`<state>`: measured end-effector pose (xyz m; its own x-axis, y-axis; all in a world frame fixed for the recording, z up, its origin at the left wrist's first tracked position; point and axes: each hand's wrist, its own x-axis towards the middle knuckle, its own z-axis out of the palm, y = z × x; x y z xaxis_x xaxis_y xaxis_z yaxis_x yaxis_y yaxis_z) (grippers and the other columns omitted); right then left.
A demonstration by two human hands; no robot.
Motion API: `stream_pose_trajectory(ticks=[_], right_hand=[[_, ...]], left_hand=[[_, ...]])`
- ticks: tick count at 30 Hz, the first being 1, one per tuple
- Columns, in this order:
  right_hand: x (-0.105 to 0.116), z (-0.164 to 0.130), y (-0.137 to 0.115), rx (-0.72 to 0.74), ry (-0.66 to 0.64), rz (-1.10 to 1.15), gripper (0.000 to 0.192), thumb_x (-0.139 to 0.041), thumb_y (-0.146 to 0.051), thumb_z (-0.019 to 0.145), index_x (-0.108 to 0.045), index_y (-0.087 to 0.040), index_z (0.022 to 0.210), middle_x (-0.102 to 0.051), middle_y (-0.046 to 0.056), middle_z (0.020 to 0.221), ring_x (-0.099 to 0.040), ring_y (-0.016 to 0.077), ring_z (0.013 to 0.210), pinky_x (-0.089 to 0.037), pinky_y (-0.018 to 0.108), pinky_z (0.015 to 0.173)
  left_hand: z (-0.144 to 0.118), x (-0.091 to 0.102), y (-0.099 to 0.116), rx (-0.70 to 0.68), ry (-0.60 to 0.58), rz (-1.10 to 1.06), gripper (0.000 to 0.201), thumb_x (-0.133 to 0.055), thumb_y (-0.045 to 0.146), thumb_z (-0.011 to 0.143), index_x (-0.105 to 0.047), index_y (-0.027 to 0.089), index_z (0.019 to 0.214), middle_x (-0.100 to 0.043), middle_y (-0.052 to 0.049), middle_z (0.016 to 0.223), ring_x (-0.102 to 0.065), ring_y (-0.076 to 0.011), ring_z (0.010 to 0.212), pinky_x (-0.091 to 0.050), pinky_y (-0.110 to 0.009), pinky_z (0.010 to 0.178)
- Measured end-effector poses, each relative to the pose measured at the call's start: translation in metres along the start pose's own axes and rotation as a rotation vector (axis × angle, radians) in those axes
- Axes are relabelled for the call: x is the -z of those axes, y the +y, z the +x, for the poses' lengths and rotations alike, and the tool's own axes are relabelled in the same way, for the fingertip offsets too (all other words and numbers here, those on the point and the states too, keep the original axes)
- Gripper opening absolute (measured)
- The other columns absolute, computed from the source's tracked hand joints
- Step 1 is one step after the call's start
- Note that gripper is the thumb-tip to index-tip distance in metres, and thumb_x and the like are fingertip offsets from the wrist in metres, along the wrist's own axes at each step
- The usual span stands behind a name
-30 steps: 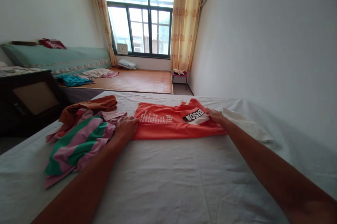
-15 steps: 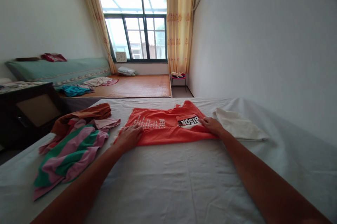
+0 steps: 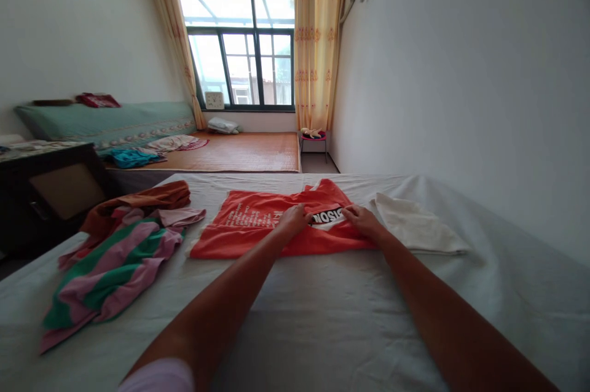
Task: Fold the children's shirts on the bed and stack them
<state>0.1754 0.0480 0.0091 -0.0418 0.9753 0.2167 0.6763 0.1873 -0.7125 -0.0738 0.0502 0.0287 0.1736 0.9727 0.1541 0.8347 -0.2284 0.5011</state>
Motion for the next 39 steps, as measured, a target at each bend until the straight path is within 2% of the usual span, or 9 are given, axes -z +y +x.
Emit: stream_pose_trajectory(ticks=[5,11,16,20,24,26,30,33,39], right_hand=[[-0.017,0.006,0.001,-0.026,0.037,0.117,0.039,-0.061,-0.024,0.07,-0.06,-0.017,0.108,-0.071,0.009,0.098,-0.067,0.0209,0.089,-0.052,0.031,0.077],[-0.012,0.009,0.0,0.203,0.105,0.423,0.038,-0.054,-0.02,0.071,-0.06,-0.02,0.108,-0.072,0.003,0.1,-0.066,0.0196,0.096,-0.052,0.033,0.084],[-0.01,0.005,0.005,0.078,0.134,0.196,0.064,-0.052,-0.009,0.065,-0.047,-0.019,0.128,-0.074,0.0,0.081,-0.067,0.0185,0.088,-0.051,0.033,0.084],[0.0,0.002,0.005,-0.012,0.125,0.081,0.046,-0.044,-0.006,0.066,-0.061,-0.017,0.108,-0.073,0.003,0.085,-0.067,0.018,0.085,-0.051,0.03,0.081],[0.007,-0.001,-0.016,0.078,0.258,-0.09,0.039,-0.041,-0.009,0.075,-0.065,-0.02,0.103,-0.07,0.004,0.103,-0.062,0.0192,0.1,-0.045,0.033,0.092],[-0.001,-0.006,-0.029,0.196,0.209,-0.179,0.039,-0.038,-0.01,0.079,-0.065,-0.021,0.106,-0.068,0.005,0.108,-0.06,0.0186,0.103,-0.042,0.032,0.095],[-0.035,-0.019,-0.039,0.383,-0.093,-0.359,0.043,-0.034,-0.023,0.09,-0.054,-0.015,0.127,-0.056,0.01,0.131,-0.048,0.0193,0.122,-0.031,0.032,0.106],[-0.048,-0.024,-0.029,0.358,-0.244,-0.516,0.051,-0.028,-0.039,0.094,-0.043,-0.015,0.138,-0.042,0.01,0.144,-0.033,0.0216,0.134,-0.022,0.039,0.111],[-0.039,-0.022,-0.013,0.241,-0.249,-0.568,0.058,-0.022,-0.053,0.094,-0.038,-0.022,0.141,-0.034,0.006,0.149,-0.026,0.0212,0.138,-0.017,0.042,0.112]], left_hand=[[0.015,-0.016,-0.005,0.031,0.065,-0.152,0.034,-0.062,0.021,0.072,-0.062,0.016,0.105,-0.068,-0.005,0.087,-0.062,-0.0177,0.082,-0.046,-0.026,0.073],[0.015,-0.01,-0.021,-0.155,0.063,-0.482,0.024,-0.058,0.011,0.07,-0.069,0.013,0.092,-0.066,-0.003,0.08,-0.06,-0.0129,0.072,-0.048,-0.022,0.066],[0.008,0.002,-0.033,-0.471,-0.154,-0.525,0.026,-0.056,0.005,0.065,-0.074,0.015,0.081,-0.067,-0.004,0.086,-0.061,-0.0146,0.083,-0.049,-0.025,0.077],[0.002,0.015,-0.028,-0.556,-0.315,-0.437,0.035,-0.051,0.001,0.064,-0.076,0.017,0.084,-0.068,-0.005,0.091,-0.062,-0.0145,0.084,-0.049,-0.026,0.079],[0.0,0.021,-0.013,-0.517,-0.227,-0.458,0.043,-0.044,0.0,0.067,-0.073,0.015,0.094,-0.069,-0.007,0.102,-0.062,-0.0167,0.097,-0.047,-0.027,0.089],[-0.002,0.015,-0.006,-0.487,-0.14,-0.399,0.042,-0.04,0.003,0.073,-0.071,0.014,0.1,-0.069,-0.008,0.105,-0.061,-0.0171,0.101,-0.046,-0.029,0.092],[-0.013,-0.013,0.001,-0.498,-0.077,-0.051,0.039,-0.041,0.024,0.088,-0.058,0.015,0.121,-0.057,-0.011,0.127,-0.05,-0.0214,0.119,-0.036,-0.036,0.104],[-0.023,-0.028,0.0,-0.453,-0.071,0.152,0.046,-0.033,0.04,0.093,-0.047,0.02,0.132,-0.046,-0.009,0.139,-0.039,-0.0236,0.129,-0.027,-0.043,0.109],[-0.029,-0.026,0.001,-0.358,-0.102,0.209,0.047,-0.03,0.047,0.093,-0.046,0.026,0.131,-0.04,-0.006,0.145,-0.032,-0.0244,0.133,-0.022,-0.047,0.11]])
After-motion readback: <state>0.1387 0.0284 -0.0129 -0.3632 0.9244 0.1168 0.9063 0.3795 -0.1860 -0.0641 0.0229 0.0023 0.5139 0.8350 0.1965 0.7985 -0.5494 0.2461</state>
